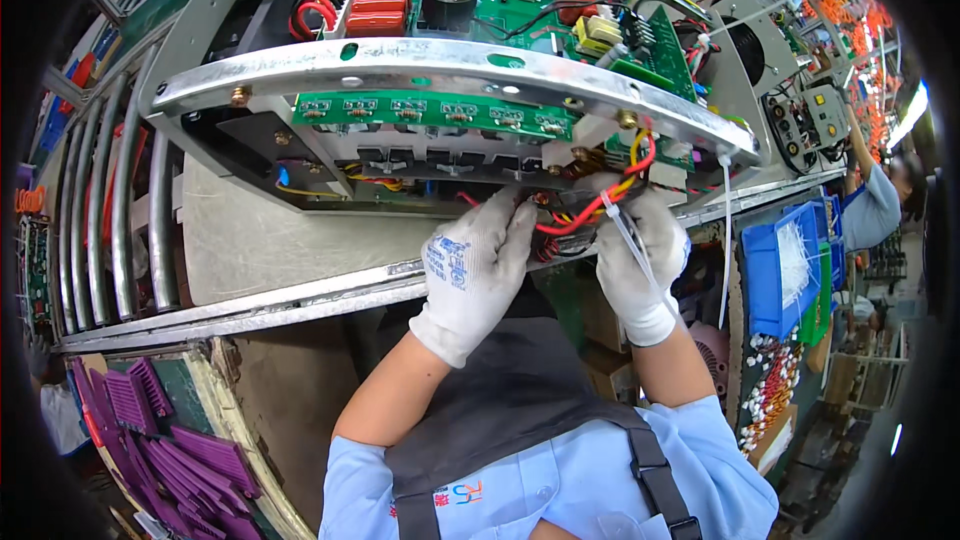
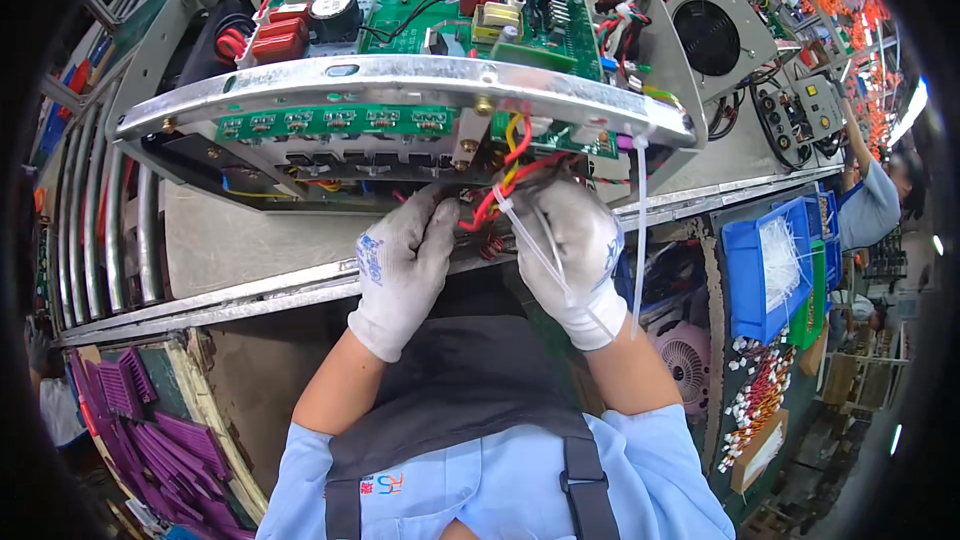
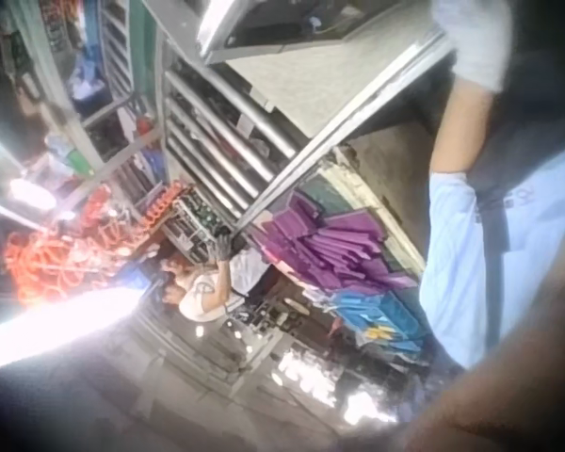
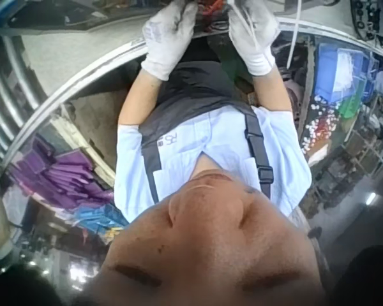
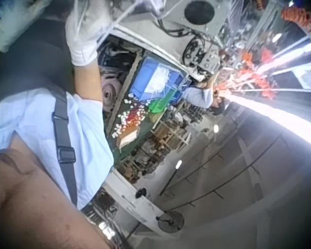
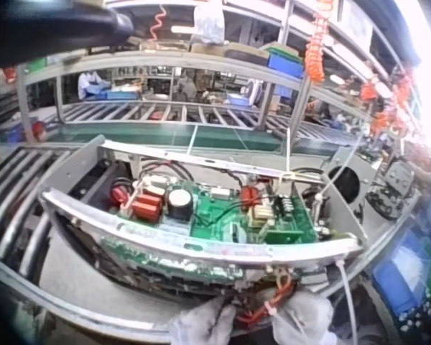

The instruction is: The person assembles an electronic device by connecting wires to a circuit board, securing them with zip ties, and attaching a power cord. They repeatedly reach for zip ties from a nearby bin and use their hands to route and fasten cables within the chassis.

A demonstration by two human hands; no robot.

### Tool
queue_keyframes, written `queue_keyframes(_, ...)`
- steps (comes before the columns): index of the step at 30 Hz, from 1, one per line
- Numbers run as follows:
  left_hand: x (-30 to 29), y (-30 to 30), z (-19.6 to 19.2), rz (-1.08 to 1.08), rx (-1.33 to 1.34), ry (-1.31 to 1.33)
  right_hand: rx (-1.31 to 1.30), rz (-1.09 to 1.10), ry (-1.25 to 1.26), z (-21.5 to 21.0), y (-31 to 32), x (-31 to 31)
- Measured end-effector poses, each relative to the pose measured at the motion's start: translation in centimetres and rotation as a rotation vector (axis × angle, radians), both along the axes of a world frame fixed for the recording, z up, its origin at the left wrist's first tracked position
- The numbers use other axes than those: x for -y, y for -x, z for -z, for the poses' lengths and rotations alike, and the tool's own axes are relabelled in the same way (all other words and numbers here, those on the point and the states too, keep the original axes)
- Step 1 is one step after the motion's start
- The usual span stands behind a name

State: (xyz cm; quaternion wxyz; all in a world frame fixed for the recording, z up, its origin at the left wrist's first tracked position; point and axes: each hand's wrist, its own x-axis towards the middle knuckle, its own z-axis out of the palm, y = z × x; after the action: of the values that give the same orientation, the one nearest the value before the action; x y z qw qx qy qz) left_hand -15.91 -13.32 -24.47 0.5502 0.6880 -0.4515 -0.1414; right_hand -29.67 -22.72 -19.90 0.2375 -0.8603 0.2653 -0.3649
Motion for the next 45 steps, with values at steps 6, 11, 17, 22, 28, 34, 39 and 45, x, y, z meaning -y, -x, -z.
queue_keyframes(6, 0.1, -0.6, -1.6, 0.198, -0.794, -0.167, 0.043, 0.006, 0.124, 0.6, -0.3, 0.3)
queue_keyframes(11, 0.5, -1.2, -1.9, 0.221, -1.017, -0.124, -0.088, -0.045, 0.213, -0.9, -0.8, 0.1)
queue_keyframes(17, 0.7, -1.3, -1.7, 0.239, -1.033, -0.102, -0.149, -0.071, 0.159, -1.7, -1.2, -0.3)
queue_keyframes(22, 0.3, -1.9, -2.8, 0.292, -1.086, -0.119, -0.146, -0.016, 0.057, -1.6, -0.9, -0.3)
queue_keyframes(28, 0.1, -1.8, -2.8, 0.264, -1.104, -0.087, -0.170, -0.062, 0.159, -1.7, -1.2, -0.2)
queue_keyframes(34, 0.1, -1.8, -2.5, 0.266, -1.097, -0.091, -0.133, -0.035, 0.131, -1.6, -1.3, -0.6)
queue_keyframes(39, 0.2, -1.8, -2.5, 0.275, -1.089, -0.092, -0.163, -0.050, 0.168, -1.6, -1.4, -0.5)
queue_keyframes(45, -0.3, -2.2, -2.4, 0.287, -1.104, -0.076, -0.212, -0.048, 0.081, -1.9, -1.5, -0.7)
